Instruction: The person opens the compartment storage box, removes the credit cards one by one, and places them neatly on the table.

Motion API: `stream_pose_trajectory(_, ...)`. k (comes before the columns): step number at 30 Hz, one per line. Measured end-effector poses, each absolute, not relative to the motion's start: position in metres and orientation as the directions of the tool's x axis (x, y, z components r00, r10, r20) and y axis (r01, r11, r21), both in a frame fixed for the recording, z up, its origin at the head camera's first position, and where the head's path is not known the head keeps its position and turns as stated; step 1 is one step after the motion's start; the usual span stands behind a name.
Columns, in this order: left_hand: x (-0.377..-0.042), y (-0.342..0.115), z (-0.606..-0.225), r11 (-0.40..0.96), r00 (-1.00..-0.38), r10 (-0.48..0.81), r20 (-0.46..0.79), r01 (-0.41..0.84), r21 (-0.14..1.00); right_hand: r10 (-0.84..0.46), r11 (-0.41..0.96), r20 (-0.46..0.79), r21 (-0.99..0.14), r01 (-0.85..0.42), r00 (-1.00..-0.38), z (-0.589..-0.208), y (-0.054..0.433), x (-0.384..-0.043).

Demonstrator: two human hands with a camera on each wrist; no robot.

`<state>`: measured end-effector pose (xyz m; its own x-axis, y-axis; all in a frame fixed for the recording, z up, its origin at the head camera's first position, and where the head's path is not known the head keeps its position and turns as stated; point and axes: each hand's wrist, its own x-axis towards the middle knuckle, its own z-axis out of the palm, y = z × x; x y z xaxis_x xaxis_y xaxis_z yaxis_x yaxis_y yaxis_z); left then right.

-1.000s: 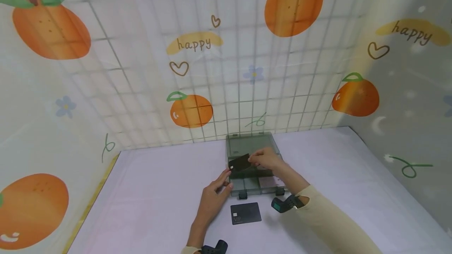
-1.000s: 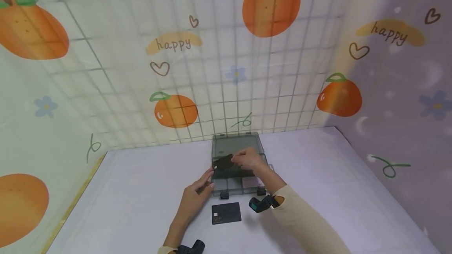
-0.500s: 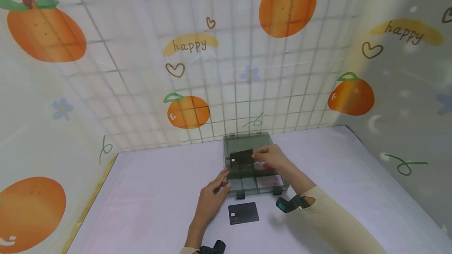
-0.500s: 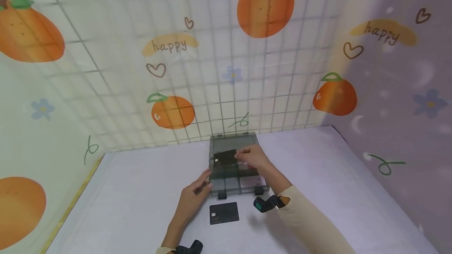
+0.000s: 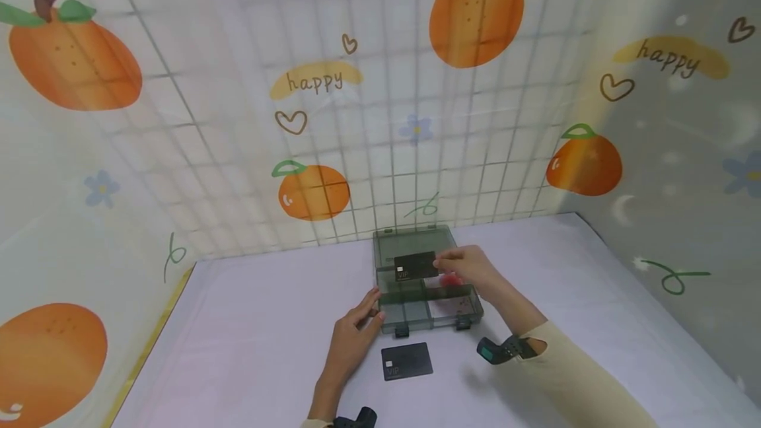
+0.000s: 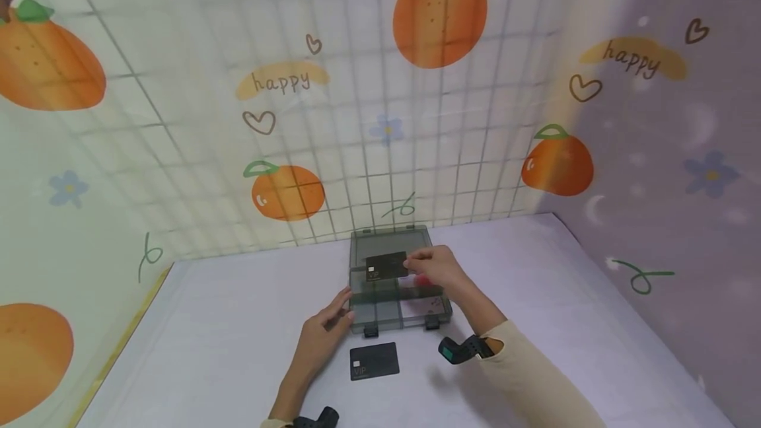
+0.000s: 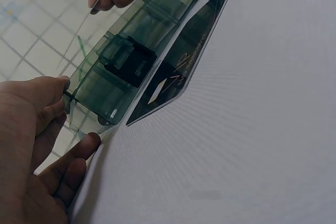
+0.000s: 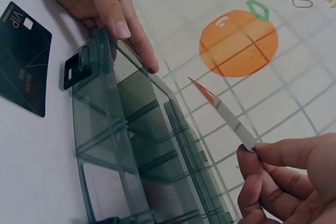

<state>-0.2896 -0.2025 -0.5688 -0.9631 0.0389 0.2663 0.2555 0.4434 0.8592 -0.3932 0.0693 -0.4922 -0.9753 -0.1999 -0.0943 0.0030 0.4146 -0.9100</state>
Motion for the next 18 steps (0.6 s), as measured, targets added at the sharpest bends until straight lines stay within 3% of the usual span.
stream_pose_trajectory(18,-0.291,-0.202,-0.571,0.437,-0.97,0.037,0.24,0.232,0.869,-0.2,0.423,-0.058,-0.906,-0.033,-0.978,-0.487,0.094,-0.372)
